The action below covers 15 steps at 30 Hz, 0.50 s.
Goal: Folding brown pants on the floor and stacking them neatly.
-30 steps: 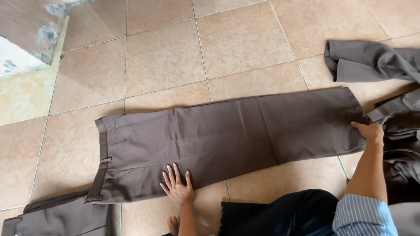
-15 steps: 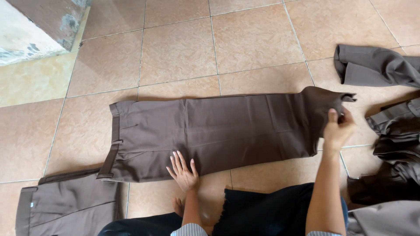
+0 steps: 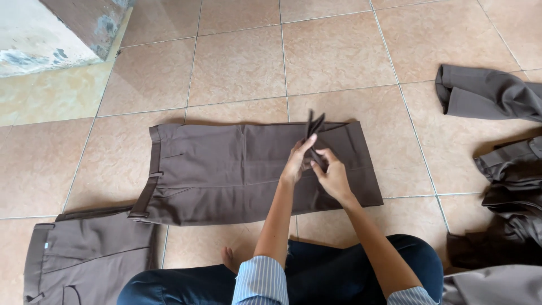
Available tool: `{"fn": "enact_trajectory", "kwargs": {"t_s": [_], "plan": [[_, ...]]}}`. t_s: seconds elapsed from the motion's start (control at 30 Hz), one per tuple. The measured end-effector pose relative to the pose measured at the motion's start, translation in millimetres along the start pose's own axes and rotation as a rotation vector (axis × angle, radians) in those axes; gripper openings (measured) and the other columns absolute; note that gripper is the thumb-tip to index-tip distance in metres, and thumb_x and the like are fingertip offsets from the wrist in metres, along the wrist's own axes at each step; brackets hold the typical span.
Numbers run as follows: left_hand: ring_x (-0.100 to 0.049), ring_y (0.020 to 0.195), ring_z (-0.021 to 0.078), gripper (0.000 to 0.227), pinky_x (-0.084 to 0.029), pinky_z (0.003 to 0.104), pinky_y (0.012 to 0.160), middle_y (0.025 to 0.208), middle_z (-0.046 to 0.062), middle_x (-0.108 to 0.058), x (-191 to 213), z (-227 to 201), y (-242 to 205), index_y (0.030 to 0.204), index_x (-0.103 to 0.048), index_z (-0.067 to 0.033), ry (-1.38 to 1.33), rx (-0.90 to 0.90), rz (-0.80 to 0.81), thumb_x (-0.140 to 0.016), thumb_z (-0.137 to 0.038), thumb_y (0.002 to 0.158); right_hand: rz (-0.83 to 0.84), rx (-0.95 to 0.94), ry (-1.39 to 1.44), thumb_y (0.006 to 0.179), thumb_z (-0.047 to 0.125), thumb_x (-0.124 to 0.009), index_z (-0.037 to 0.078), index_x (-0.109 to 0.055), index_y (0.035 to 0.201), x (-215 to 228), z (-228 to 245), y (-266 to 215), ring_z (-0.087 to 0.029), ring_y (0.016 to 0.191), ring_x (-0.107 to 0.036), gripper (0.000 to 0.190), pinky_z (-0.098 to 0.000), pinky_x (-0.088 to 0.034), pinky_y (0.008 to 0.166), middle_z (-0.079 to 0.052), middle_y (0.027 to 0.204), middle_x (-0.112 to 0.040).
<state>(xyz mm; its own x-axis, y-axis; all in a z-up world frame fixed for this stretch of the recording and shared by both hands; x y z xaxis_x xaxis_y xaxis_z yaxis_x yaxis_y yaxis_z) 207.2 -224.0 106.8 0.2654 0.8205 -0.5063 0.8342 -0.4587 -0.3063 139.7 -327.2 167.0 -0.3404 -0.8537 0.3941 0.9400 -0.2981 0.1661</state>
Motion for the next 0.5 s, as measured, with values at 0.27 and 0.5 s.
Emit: {"fn": "enact_trajectory", "kwargs": {"t_s": [0.27, 0.5], "plan": [[-0.061, 0.127, 0.0356, 0.054, -0.055, 0.051, 0.102, 0.133, 0.019, -0.066, 148.8, -15.5, 27.6, 0.146, -0.055, -0.0143, 0.754, -0.056, -0.534, -0.066, -0.032, 0.096, 0.344, 0.149, -0.171, 0.099, 0.038, -0.065, 0.019, -0.069, 0.13, -27.4, -7.6, 4.7, -0.038, 0.122, -0.063, 0.037, -0.0481, -0.059, 0.092, -0.014, 0.123, -0.068], [-0.051, 0.136, 0.0439, 0.058, -0.047, 0.056, 0.111, 0.143, 0.029, -0.057, 200.4, -57.2, -37.0, 0.155, -0.043, -0.0061, 0.812, -0.046, -0.528, -0.058, -0.022, 0.101, 0.345, -0.036, -0.795, 0.11, 0.055, -0.026, 0.027, -0.026, 0.165, -26.5, -152.9, 24.5, -0.031, 0.158, -0.019, 0.061, -0.0585, -0.019, 0.124, -0.009, 0.171, -0.024]]}}
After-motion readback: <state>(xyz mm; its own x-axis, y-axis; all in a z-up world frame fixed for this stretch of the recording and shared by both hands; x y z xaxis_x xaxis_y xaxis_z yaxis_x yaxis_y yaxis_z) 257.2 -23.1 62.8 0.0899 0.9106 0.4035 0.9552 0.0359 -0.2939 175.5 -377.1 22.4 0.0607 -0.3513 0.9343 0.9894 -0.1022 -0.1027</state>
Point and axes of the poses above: each hand's wrist, its own y-axis towards the middle knuckle, its own x-axis out of the back of the hand, z = x × y, the point moved 10 cm from there along y, towards the middle knuckle
